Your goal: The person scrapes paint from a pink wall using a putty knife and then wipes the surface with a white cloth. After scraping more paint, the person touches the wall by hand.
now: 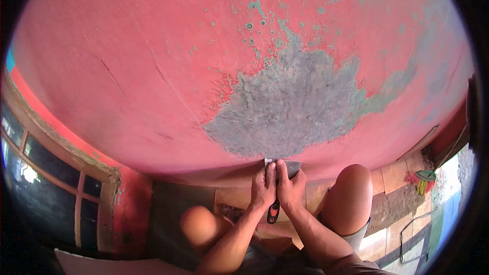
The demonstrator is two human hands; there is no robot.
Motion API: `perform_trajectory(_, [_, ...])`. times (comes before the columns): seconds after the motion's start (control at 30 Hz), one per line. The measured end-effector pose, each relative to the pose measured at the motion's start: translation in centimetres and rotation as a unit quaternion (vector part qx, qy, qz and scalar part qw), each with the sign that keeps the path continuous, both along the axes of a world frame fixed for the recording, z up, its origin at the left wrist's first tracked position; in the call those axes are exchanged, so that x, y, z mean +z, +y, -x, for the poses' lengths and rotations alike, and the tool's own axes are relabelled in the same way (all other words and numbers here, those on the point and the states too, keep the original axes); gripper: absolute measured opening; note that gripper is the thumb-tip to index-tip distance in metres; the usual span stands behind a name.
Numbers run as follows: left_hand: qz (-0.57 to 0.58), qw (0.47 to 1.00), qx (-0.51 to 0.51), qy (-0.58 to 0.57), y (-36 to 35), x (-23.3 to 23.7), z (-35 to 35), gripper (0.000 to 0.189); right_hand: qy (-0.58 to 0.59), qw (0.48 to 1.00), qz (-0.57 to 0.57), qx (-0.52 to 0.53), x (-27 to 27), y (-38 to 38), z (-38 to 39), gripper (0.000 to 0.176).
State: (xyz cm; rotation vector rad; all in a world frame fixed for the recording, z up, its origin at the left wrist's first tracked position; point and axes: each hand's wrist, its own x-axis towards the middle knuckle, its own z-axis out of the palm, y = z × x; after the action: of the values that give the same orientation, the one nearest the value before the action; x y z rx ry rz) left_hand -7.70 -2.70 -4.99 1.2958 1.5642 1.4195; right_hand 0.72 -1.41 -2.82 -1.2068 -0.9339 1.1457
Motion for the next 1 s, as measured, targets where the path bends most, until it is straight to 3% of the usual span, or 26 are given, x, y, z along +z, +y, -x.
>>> perform_trajectory(0.37, [0.002, 1.000, 0.004, 0.011, 0.3, -0.3, 0.1, 0.046, -0.025, 1.000, -0.005, 0.016, 0.7, 0.5, -0.4, 0.032])
perform_trajectory(0.63, [-0.030, 0.998, 0.004, 0.055, 0.4, 0.0, 0.4, 0.045, -0.038, 0.996, -0.073, -0.020, 0.3, 0.3, 0.2, 0.030])
perform_trajectory(0.87, [-0.003, 1.000, -0.007, 0.014, 0.5, 0.8, 0.5, 0.045, -0.057, 0.995, -0.078, -0.019, 1.6, 0.4, -0.1, 0.029])
perform_trajectory(1.0, [-0.051, 0.998, 0.027, 0.039, 0.4, -1.7, 0.1, 0.044, -0.033, 0.996, -0.075, -0.022, 0.0, -0.1, 0.3, 0.029])
